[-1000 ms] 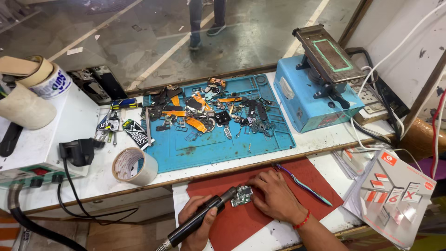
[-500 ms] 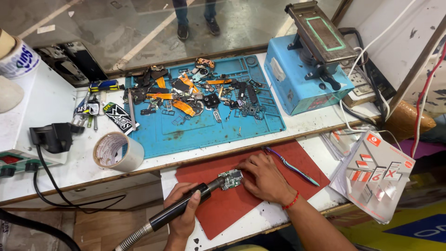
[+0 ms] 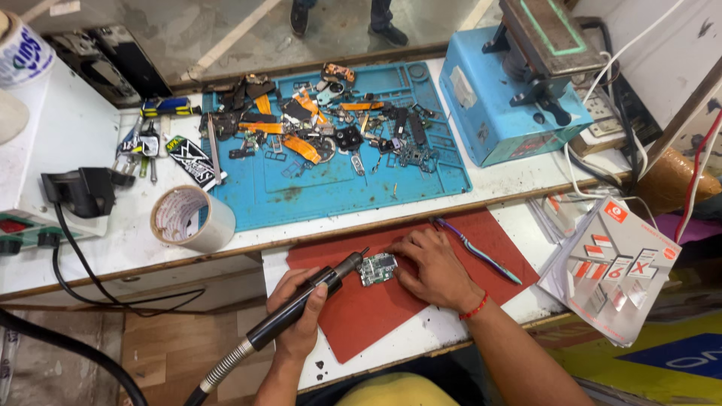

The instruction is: The person uses a hot air gun to apply heat to a small electronic circuit board placed on a red mat. They hold the board steady with one hand while directing the hot air nozzle with the other, focusing on specific components. The person occasionally adjusts the board's position to target different areas.

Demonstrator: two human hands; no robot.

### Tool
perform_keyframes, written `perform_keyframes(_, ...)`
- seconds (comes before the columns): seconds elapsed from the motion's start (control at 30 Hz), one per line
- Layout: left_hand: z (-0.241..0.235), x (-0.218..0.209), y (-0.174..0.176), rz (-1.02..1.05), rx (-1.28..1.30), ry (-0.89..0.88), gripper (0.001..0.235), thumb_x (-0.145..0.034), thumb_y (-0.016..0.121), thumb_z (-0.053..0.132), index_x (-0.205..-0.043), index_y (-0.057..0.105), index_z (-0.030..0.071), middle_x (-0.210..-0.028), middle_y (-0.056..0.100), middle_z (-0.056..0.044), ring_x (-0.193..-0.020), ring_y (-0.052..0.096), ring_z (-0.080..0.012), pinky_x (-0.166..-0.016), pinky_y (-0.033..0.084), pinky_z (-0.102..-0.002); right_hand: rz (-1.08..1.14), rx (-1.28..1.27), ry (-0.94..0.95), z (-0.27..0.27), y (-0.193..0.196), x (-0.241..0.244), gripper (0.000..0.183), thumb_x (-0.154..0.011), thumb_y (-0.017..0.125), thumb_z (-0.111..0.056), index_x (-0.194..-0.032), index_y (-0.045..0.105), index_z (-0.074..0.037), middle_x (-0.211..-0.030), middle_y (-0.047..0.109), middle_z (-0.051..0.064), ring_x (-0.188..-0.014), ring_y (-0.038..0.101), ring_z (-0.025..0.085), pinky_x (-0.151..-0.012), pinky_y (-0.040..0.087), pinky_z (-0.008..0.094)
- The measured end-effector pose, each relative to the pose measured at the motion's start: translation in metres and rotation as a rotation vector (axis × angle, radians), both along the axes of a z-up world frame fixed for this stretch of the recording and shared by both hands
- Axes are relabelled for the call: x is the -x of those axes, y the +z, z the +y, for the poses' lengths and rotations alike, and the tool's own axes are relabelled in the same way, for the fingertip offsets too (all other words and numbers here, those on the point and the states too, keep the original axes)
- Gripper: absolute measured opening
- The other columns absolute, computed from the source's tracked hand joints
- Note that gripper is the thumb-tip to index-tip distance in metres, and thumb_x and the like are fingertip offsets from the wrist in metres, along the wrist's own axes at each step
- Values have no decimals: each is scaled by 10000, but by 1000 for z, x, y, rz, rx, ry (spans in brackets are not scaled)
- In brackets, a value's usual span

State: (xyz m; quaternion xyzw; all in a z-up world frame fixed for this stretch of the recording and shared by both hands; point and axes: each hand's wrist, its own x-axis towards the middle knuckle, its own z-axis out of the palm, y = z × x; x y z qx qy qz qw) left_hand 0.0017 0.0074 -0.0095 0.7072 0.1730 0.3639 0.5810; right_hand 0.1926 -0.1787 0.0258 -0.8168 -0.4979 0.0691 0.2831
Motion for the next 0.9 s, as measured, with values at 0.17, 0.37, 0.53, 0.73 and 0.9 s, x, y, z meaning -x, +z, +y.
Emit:
perform_keyframes(0.17, -3, 1, 1, 3, -3, -10, 344, -893, 744, 230, -1090, 705, -49, -1005, 692, -111, -904, 662, -174, -829, 528, -281, 22, 18, -17, -1, 0, 1, 371, -791, 744, -182, -1158, 706, -142, -1020, 598, 71, -1028, 539, 289, -949, 394, 450)
perform_keyframes(0.37, 3, 6, -3, 42, -98, -154, 295, -872, 752, 239, -1010, 759, -22, -936, 719, -91, -843, 666, -171, -791, 530, -288, 16, -37, -24, -2, -8, -2, 358, -805, 757, -188, -1147, 690, -110, -1032, 594, 85, -1036, 542, 300, -975, 398, 448)
perform_keyframes(0.53, 2, 0, 3, -11, 36, -6, 315, -888, 718, 231, -1061, 710, -32, -969, 685, -108, -877, 652, -174, -814, 524, -289, 9, -55, -24, -1, -5, -2, 354, -806, 753, -171, -1150, 694, -112, -1035, 600, 83, -1030, 548, 302, -949, 407, 450)
perform_keyframes(0.73, 1, 3, -2, 51, -20, -82, 259, -867, 721, 208, -981, 749, -23, -927, 710, -105, -845, 677, -184, -792, 537, -297, -37, -84, -16, -2, -9, -4, 333, -824, 744, -171, -1147, 693, -111, -1032, 604, 83, -1018, 556, 306, -954, 411, 451)
perform_keyframes(0.9, 0, 2, 0, 30, -54, -36, 249, -879, 726, 188, -1013, 731, -22, -939, 700, -114, -861, 668, -208, -802, 531, -306, -112, -117, -21, -5, -17, 1, 314, -821, 744, -177, -1126, 694, -121, -1030, 605, 91, -1016, 556, 315, -889, 418, 444)
